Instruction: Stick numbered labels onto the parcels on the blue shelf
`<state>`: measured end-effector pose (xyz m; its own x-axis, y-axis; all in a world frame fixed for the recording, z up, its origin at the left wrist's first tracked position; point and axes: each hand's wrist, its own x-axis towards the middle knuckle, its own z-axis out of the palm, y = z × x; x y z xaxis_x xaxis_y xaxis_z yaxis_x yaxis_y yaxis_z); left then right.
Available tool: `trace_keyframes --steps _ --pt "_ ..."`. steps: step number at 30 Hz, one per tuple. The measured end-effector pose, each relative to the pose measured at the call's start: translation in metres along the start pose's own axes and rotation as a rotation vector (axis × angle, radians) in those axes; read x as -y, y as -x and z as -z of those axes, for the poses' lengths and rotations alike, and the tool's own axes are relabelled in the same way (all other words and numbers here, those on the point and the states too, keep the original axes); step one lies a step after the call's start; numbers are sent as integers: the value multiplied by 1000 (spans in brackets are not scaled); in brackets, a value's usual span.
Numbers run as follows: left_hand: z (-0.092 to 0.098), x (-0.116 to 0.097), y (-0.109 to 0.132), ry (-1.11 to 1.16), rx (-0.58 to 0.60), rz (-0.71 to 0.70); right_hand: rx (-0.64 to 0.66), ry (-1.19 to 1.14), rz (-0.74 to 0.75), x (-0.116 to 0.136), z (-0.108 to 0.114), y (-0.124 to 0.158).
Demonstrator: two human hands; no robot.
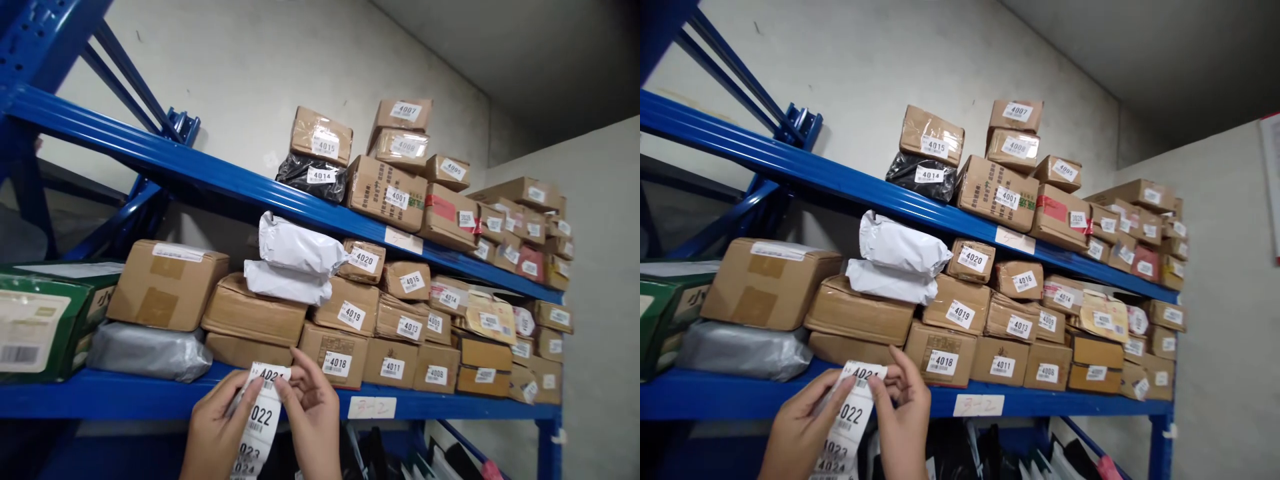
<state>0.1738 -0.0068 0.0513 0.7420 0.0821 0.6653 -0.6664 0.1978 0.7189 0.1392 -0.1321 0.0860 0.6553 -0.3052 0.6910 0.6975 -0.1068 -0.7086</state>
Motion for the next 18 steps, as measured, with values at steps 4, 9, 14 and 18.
trace_keyframes --steps 4,9,14,18 --pt "10 6 3 167 75 192 122 -36 -140 -6 1 4" --pt "11 0 4 37 -16 137 114 256 125 -2 -5 5" --pt "19 8 4 -139 23 192 64 374 246 -6 -14 -2" --pt "38 16 9 -339 364 266 33 472 323 -16 -17 -11"
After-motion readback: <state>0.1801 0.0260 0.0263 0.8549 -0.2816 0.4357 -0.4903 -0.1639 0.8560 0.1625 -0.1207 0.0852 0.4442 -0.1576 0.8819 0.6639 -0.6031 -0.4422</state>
